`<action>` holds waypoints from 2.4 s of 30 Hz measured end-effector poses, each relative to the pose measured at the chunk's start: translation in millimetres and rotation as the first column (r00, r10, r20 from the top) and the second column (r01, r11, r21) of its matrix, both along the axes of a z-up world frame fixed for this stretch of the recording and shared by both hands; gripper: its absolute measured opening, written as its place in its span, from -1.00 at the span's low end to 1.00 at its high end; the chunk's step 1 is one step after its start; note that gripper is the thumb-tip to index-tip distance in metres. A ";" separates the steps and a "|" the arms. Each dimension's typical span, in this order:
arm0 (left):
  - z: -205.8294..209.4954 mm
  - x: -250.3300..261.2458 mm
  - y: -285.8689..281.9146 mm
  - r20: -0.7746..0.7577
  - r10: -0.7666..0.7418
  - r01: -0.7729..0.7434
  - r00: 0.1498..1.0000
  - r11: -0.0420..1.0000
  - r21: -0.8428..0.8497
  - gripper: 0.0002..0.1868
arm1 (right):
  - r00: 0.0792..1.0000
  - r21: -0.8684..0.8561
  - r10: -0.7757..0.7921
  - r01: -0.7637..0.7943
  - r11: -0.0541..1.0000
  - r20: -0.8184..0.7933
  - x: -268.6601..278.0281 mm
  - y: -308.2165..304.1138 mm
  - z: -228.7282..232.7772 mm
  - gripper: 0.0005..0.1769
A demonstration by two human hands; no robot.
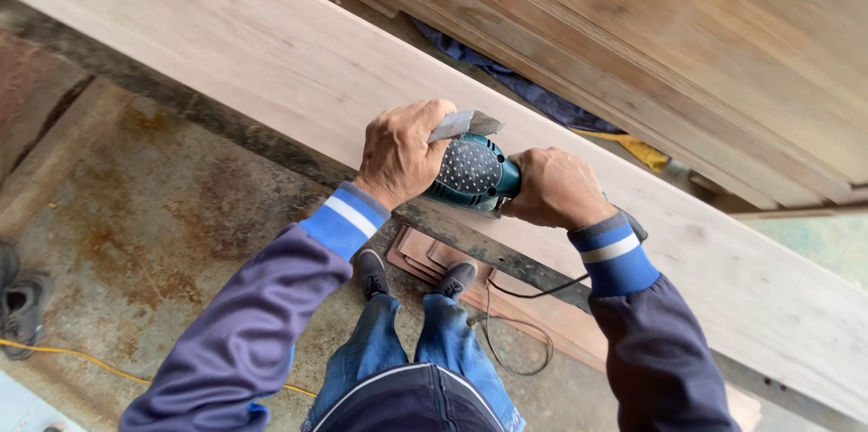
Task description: Sand the surface of a long wooden board using a power orbital sander.
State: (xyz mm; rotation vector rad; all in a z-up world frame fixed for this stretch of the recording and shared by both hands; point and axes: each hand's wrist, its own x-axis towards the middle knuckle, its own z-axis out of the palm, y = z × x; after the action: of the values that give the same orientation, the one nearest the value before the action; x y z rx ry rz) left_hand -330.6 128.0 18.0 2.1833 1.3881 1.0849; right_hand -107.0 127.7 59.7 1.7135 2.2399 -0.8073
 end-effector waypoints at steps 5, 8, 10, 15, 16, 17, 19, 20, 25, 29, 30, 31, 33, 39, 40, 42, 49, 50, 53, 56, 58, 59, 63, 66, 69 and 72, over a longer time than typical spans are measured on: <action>9.2 66.5 -26.5 0.035 -0.105 0.106 0.994 0.994 -0.034 -0.79 | 0.999 -0.016 -0.018 0.018 1.000 0.041 77.2 -35.9 1.9 -0.54; 4.9 115.0 -34.4 0.062 -0.227 0.232 0.972 0.969 -0.086 -0.78 | 0.997 -0.033 -0.038 0.040 0.999 0.061 134.8 -63.6 0.7 -0.62; -3.1 151.2 -41.2 0.090 -0.339 0.349 0.936 0.924 -0.154 -0.83 | 0.994 -0.043 -0.092 0.095 0.995 0.058 172.5 -85.7 -1.2 -0.61; -16.9 252.4 -80.1 0.160 -0.447 0.470 0.880 0.868 -0.158 -0.82 | 0.964 -0.111 -0.232 0.247 0.963 0.130 262.0 -145.6 -4.3 -0.48; -17.7 271.6 -90.4 0.196 -0.454 0.483 0.869 0.865 -0.136 -0.80 | 0.951 -0.133 -0.263 0.285 0.949 0.165 278.4 -156.9 -3.2 -0.43; -19.2 291.5 -100.5 0.200 -0.465 0.495 0.862 0.858 -0.139 -0.80 | 0.947 -0.137 -0.275 0.299 0.944 0.168 299.1 -170.4 -5.9 -0.43; -22.1 327.7 -120.9 0.245 -0.462 0.504 0.852 0.850 -0.150 -0.78 | 0.911 -0.173 -0.319 0.370 0.913 0.260 337.5 -196.0 -12.2 -0.41; -22.3 344.5 -130.9 0.246 -0.468 0.510 0.849 0.846 -0.155 -0.78 | 0.909 -0.178 -0.325 0.376 0.909 0.260 358.3 -209.5 -17.1 -0.41; -32.3 427.5 -183.1 0.272 -0.460 0.519 0.845 0.828 -0.212 -0.75 | 0.826 -0.231 -0.390 0.506 0.831 0.407 447.3 -265.4 -31.0 -0.51; -32.2 476.4 -207.0 0.274 -0.471 0.536 0.838 0.804 -0.258 -0.75 | 0.765 -0.248 -0.399 0.572 0.782 0.506 495.9 -294.5 -33.5 -0.64; -30.7 484.7 -210.2 0.286 -0.470 0.540 0.835 0.800 -0.262 -0.74 | 0.734 -0.251 -0.393 0.597 0.762 0.554 508.0 -301.4 -35.4 -0.67; -29.3 492.6 -213.2 0.298 -0.468 0.543 0.832 0.797 -0.266 -0.73 | 0.702 -0.252 -0.384 0.621 0.742 0.599 519.8 -308.3 -37.4 -0.70; -28.9 499.6 -217.0 0.322 -0.441 0.528 0.838 0.805 -0.270 -0.71 | 0.697 -0.258 -0.364 0.617 0.743 0.617 538.0 -315.9 -41.3 -0.71; -26.8 487.6 -210.8 0.365 -0.418 0.526 0.832 0.803 -0.280 -0.70 | 0.733 -0.239 -0.375 0.582 0.777 0.567 533.4 -310.0 -43.0 -0.68; -25.6 481.3 -208.3 0.368 -0.417 0.528 0.831 0.799 -0.286 -0.70 | 0.753 -0.240 -0.379 0.567 0.788 0.537 528.6 -306.8 -43.0 -0.68; -27.0 465.6 -202.4 0.371 -0.417 0.531 0.830 0.794 -0.295 -0.71 | 0.765 -0.246 -0.374 0.557 0.793 0.524 504.8 -292.6 -36.1 -0.67; -15.6 392.7 -182.1 0.411 -0.362 0.497 0.837 0.816 -0.294 -0.56 | 0.883 -0.151 -0.346 0.407 0.901 0.317 439.6 -267.2 -28.0 -0.47; -15.0 385.3 -179.1 0.411 -0.353 0.489 0.840 0.821 -0.294 -0.56 | 0.886 -0.151 -0.336 0.398 0.905 0.318 431.3 -260.8 -26.8 -0.47; -11.8 361.6 -169.2 0.406 -0.300 0.441 0.864 0.840 -0.317 -0.52 | 0.927 -0.076 -0.316 0.337 0.938 0.203 402.0 -239.7 -21.1 -0.36; -8.3 340.1 -156.8 0.392 -0.264 0.408 0.881 0.844 -0.349 -0.53 | 0.912 -0.165 -0.324 0.370 0.914 0.251 368.0 -213.8 -11.8 -0.32; -7.9 332.4 -152.1 0.392 -0.232 0.377 0.890 0.857 -0.350 -0.53 | 0.887 -0.246 -0.336 0.418 0.874 0.316 350.3 -202.1 -4.9 -0.36; -8.6 334.4 -155.3 0.387 -0.235 0.377 0.892 0.857 -0.350 -0.53 | 0.888 -0.246 -0.338 0.419 0.874 0.312 352.0 -205.3 -5.9 -0.36; -13.9 362.0 -167.8 0.419 -0.257 0.404 0.871 0.861 -0.310 -0.59 | 0.861 -0.227 -0.371 0.461 0.858 0.347 386.0 -230.4 -13.3 -0.36; -21.7 394.2 -187.6 0.450 -0.293 0.456 0.844 0.834 -0.312 -0.61 | 0.828 -0.237 -0.393 0.508 0.828 0.401 421.7 -255.8 -20.0 -0.37; -25.5 414.8 -196.3 0.462 -0.341 0.512 0.819 0.797 -0.321 -0.61 | 0.775 -0.274 -0.411 0.578 0.769 0.480 446.4 -273.9 -25.4 -0.45; -25.6 416.2 -195.3 0.456 -0.368 0.538 0.810 0.777 -0.328 -0.60 | 0.751 -0.299 -0.420 0.613 0.732 0.509 449.1 -279.9 -26.9 -0.53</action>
State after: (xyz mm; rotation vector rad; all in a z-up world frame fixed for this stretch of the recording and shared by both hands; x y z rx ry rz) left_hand 85.6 -67.3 -7.7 1.7302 0.7644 0.8267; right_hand 342.1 -152.2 32.8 2.0519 1.1591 -0.8765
